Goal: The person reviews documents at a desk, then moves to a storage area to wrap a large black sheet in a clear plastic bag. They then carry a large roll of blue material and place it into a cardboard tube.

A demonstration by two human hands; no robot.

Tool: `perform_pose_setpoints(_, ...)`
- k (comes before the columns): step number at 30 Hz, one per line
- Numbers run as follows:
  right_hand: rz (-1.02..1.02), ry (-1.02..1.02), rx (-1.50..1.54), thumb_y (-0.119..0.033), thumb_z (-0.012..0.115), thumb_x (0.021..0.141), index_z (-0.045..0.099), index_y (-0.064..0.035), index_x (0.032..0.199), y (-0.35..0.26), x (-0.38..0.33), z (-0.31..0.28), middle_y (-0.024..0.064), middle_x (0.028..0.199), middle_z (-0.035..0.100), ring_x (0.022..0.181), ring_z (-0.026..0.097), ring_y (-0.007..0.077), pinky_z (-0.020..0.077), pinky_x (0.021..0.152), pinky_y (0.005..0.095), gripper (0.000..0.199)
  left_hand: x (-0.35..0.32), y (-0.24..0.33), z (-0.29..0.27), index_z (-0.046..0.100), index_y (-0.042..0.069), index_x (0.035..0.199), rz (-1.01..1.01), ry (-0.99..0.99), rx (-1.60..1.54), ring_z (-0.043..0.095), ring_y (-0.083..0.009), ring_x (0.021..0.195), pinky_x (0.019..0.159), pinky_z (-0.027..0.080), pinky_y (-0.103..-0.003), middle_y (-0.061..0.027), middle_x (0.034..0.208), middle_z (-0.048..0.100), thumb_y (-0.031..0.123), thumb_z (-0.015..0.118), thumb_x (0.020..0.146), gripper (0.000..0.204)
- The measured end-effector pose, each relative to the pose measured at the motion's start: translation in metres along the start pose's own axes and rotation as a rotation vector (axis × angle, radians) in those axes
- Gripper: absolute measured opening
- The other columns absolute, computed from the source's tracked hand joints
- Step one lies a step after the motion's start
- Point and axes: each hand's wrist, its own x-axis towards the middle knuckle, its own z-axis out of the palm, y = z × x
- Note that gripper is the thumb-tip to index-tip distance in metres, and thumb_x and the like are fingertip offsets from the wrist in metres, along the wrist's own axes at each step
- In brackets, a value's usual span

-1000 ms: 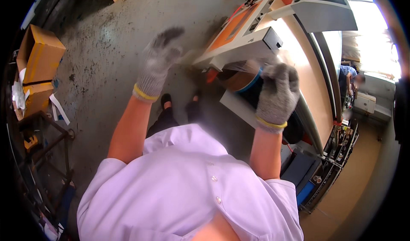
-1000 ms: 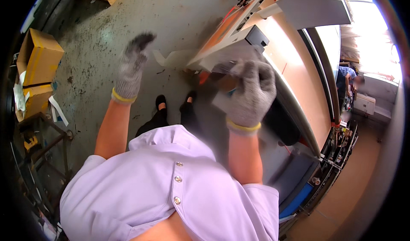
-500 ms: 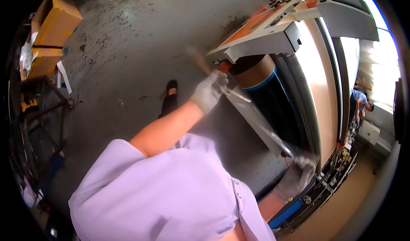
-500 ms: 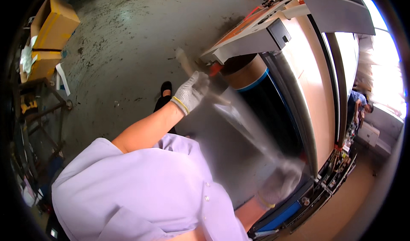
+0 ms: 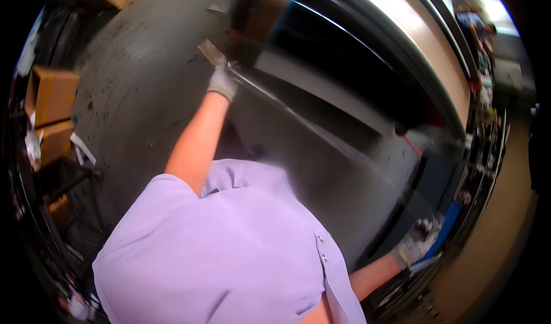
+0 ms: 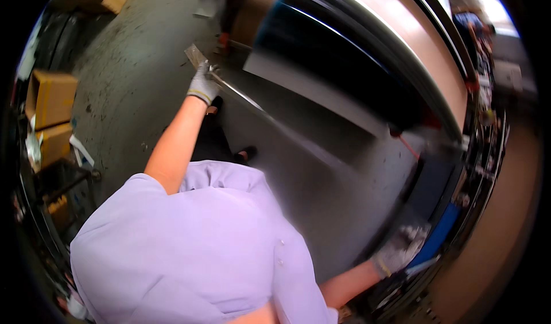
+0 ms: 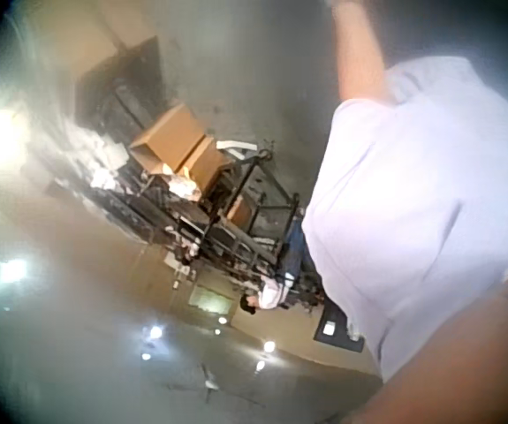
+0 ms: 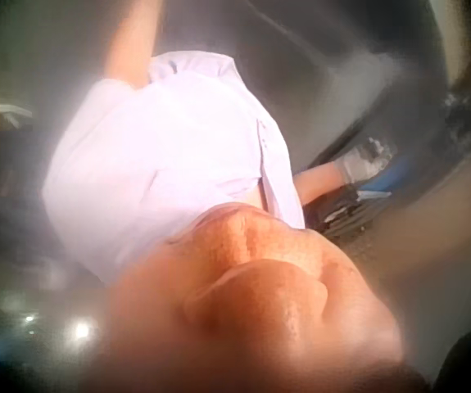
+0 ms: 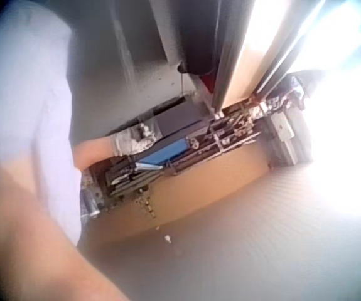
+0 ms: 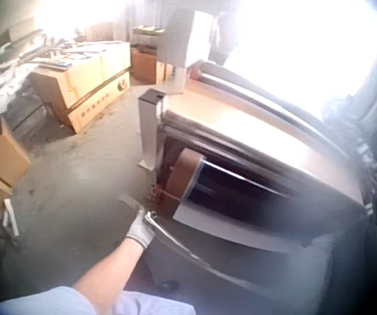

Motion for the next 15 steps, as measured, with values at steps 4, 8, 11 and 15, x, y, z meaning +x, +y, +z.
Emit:
perform_pose_setpoints(4,-0.076,0.281,0.006,-0.017,0.053,0.097,0.046,0.0050,0.129,-0.011,0.015,-0.032,0.0028,0.075,0.052,0.069,0.051,0.0109,0.0454,0.065,0.0256,0.039,0.043,-0.029,-0.021,0.059,0.009,0.114,0.002,0.318,0.810,0.058,-0.0206,0.079,0.068,0.047,-0.036,-0.0080,0.093,0.062,0.066,0.063,0.078,0.068)
perform_pose_setpoints(8,-0.158,0.556,-0.146,-0.014,0.055,0.093,0.062,-0.0025,0.107,-0.012,0.026,-0.008,0.0032,0.070,0.057,0.068,0.056,0.0139,0.0482,0.066,0.0293,0.019,0.123,0.027,-0.077,0.055,0.000,0.127,-0.087,0.559,1.658,0.054,-0.0288,0.115,0.096,0.041,-0.040,-0.0185,0.125,0.057,0.067,0.054,0.082,0.081)
perform_pose_setpoints(11,-0.163,0.471,-0.041,-0.014,0.058,0.093,0.062,-0.0038,0.098,0.001,0.015,-0.015,0.0035,0.072,0.058,0.064,0.056,0.0131,0.0497,0.061,0.0282,0.012,0.083,-0.010,-0.010,0.059,-0.003,0.121,0.268,0.757,1.820,0.055,-0.0283,0.114,0.100,0.040,-0.039,-0.0181,0.122,0.060,0.062,0.056,0.084,0.074)
perform_pose_setpoints(15,-0.140,0.553,-0.193,-0.013,0.059,0.092,0.057,-0.0025,0.097,0.021,0.013,0.046,0.0077,0.074,0.063,0.059,0.062,0.0139,0.0523,0.054,0.0267,0.011,-0.103,-0.064,0.126,0.067,0.001,0.107,0.486,-0.400,1.185,0.062,-0.0186,0.097,0.090,0.047,-0.032,-0.0101,0.102,0.067,0.029,0.060,0.090,0.033)
